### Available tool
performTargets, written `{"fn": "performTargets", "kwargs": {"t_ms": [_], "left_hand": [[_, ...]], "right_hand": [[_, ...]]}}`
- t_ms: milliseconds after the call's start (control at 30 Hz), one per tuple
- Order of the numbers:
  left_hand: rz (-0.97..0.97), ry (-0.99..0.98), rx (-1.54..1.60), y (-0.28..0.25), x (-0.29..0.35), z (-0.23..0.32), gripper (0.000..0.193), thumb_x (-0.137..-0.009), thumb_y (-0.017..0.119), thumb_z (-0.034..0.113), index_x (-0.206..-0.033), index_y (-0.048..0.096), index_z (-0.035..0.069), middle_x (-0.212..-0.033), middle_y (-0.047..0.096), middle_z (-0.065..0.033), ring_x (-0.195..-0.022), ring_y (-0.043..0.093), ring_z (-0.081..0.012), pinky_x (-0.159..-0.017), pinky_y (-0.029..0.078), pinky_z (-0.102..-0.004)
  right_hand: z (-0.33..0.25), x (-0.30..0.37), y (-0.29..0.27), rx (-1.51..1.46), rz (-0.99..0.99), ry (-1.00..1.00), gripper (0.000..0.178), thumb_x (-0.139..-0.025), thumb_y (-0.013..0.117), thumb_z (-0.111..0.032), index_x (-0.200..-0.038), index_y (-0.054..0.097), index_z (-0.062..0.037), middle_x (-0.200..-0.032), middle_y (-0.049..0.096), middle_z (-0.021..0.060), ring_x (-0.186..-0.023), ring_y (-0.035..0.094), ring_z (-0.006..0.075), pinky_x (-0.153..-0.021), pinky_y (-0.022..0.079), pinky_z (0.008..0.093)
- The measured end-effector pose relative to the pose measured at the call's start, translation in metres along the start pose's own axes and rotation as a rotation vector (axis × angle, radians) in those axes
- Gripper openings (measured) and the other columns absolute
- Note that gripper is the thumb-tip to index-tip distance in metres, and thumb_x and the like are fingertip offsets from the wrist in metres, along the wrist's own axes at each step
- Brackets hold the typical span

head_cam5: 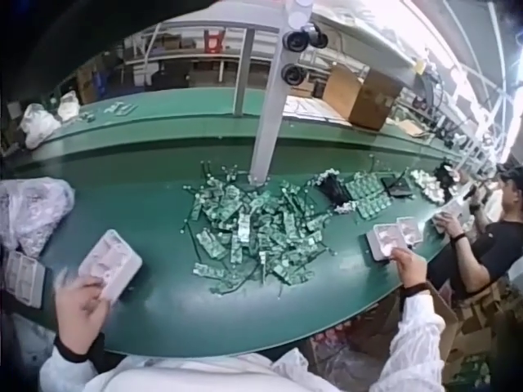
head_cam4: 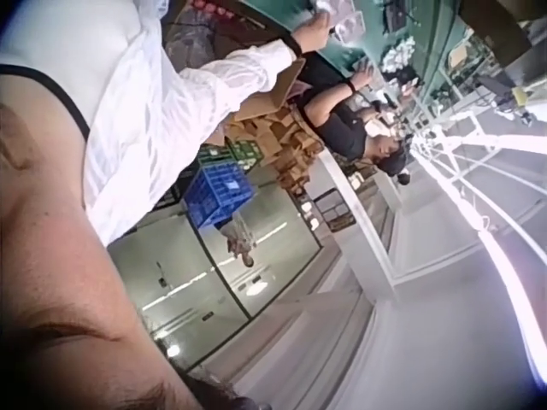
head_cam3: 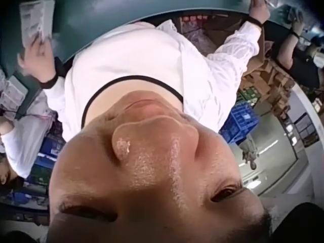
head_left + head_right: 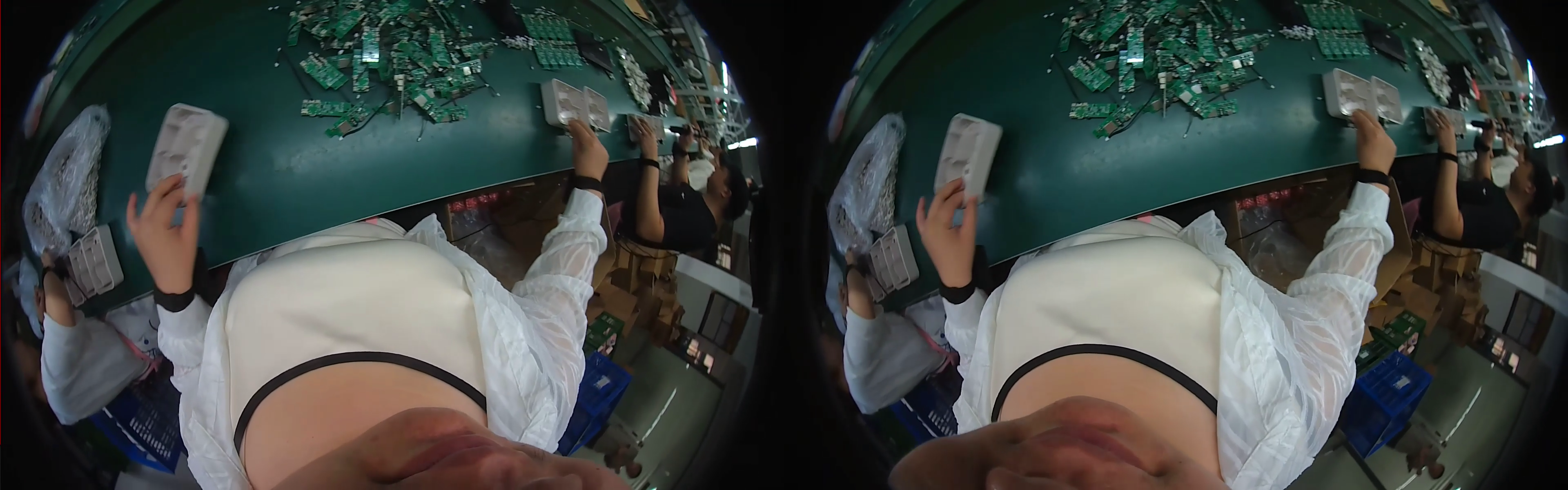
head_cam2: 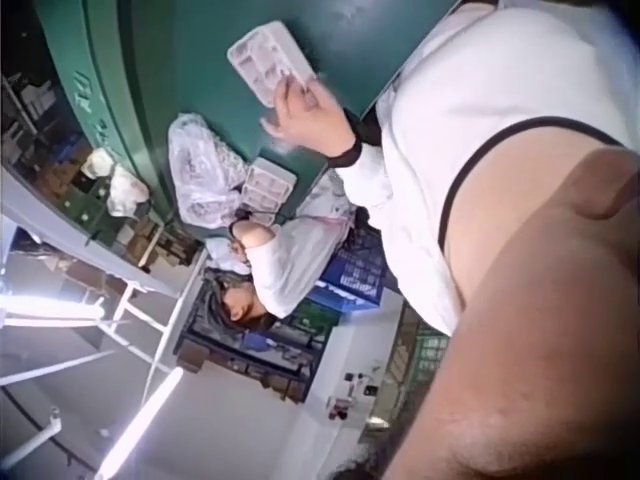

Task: The person picks up a wire from a bundle, connects it to a circuit board, and then places the circuit board into a plastic housing. They thread the wire through the housing and set the completed assembly on the table.

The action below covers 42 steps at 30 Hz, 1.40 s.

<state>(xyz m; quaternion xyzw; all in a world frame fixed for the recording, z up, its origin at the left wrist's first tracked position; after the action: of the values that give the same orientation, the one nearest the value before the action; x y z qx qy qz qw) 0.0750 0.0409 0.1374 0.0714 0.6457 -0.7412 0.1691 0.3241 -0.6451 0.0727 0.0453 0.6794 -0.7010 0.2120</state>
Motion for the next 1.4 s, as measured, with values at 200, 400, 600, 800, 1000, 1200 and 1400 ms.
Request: {"fn": "performTargets", "kwargs": {"t_ms": [200, 400, 600, 800, 1000, 1200, 1400], "left_hand": [[-0.1, 0.188, 0.2, 0.008, 0.008, 0.063, 0.009, -0.084, 0.077, 0.011, -0.091, 0.072, 0.007, -0.116, 0.072, -0.0019, -0.096, 0.069, -0.0225, -0.117, 0.029, -0.0559], [-0.144, 0.239, 0.267, 0.019, 0.018, 0.078, 0.007, -0.082, 0.078, 0.009, -0.087, 0.072, 0.006, -0.118, 0.072, -0.0015, -0.09, 0.069, -0.0186, -0.117, 0.027, -0.0589], [-0.15, 0.257, 0.262, 0.025, 0.023, 0.083, 0.006, -0.082, 0.078, 0.008, -0.084, 0.072, 0.006, -0.117, 0.072, -0.0013, -0.09, 0.069, -0.0173, -0.118, 0.027, -0.0597], [-0.174, 0.307, 0.232, 0.033, 0.027, 0.085, 0.008, -0.083, 0.077, 0.009, -0.089, 0.073, 0.006, -0.119, 0.07, -0.0023, -0.095, 0.068, -0.0182, -0.118, 0.027, -0.0603], [-0.178, 0.351, 0.215, 0.04, 0.029, 0.089, 0.014, -0.083, 0.077, 0.01, -0.094, 0.072, 0.004, -0.119, 0.069, -0.0044, -0.103, 0.065, -0.0219, -0.118, 0.029, -0.0582], [-0.202, 0.346, 0.266, 0.035, 0.032, 0.079, 0.025, -0.083, 0.079, 0.011, -0.105, 0.069, 0.006, -0.129, 0.063, -0.0086, -0.12, 0.058, -0.034, -0.118, 0.032, -0.0559], [-0.169, 0.29, 0.261, 0.03, 0.029, 0.075, 0.038, -0.079, 0.083, 0.013, -0.113, 0.065, 0.006, -0.14, 0.055, -0.0111, -0.13, 0.049, -0.0398, -0.117, 0.034, -0.0569]], "right_hand": [[0.063, -0.004, 0.015, 0.09, -0.048, 0.052, 0.019, -0.1, 0.061, -0.022, -0.114, 0.073, -0.0188, -0.12, 0.073, 0.0018, -0.099, 0.072, 0.0319, -0.079, 0.058, 0.0405], [-0.025, -0.014, -0.032, 0.191, 0.113, 0.088, 0.02, -0.1, 0.061, -0.021, -0.115, 0.072, -0.0129, -0.116, 0.073, 0.0068, -0.098, 0.072, 0.0336, -0.078, 0.057, 0.0406], [-0.273, 0.0, -0.038, -1.072, -0.275, 0.107, 0.026, -0.097, 0.072, -0.014, -0.121, 0.072, -0.0073, -0.089, 0.07, 0.0029, -0.069, 0.06, 0.007, -0.059, 0.047, 0.0226], [-0.375, 0.028, 0.037, -1.747, -1.013, 0.652, 0.025, -0.101, 0.067, -0.021, -0.118, 0.068, -0.0025, -0.088, 0.072, 0.0042, -0.058, 0.057, 0.0086, -0.048, 0.041, 0.0213], [-0.397, 0.041, 0.074, -1.9, -1.048, 0.902, 0.018, -0.101, 0.067, -0.022, -0.108, 0.069, -0.0053, -0.088, 0.074, 0.005, -0.058, 0.063, 0.0122, -0.046, 0.049, 0.0238], [-0.405, 0.034, 0.072, -1.859, -1.005, 0.976, 0.022, -0.097, 0.073, -0.025, -0.1, 0.068, -0.004, -0.081, 0.073, 0.0082, -0.056, 0.065, 0.0146, -0.043, 0.048, 0.0257], [-0.399, 0.031, 0.077, -1.637, -0.974, 0.997, 0.02, -0.098, 0.069, -0.021, -0.095, 0.065, -0.0016, -0.078, 0.071, 0.0111, -0.054, 0.066, 0.0181, -0.038, 0.043, 0.0286]]}}
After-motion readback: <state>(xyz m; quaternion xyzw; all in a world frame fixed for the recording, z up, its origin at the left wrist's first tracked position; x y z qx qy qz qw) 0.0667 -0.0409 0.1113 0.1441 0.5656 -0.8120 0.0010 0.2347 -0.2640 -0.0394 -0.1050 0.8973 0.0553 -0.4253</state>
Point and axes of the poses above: each hand's wrist, its own x-axis away from the middle knuckle, its own y-axis out of the palm, z = x × y, the point moved 9 cm from there along -x, towards the middle knuckle
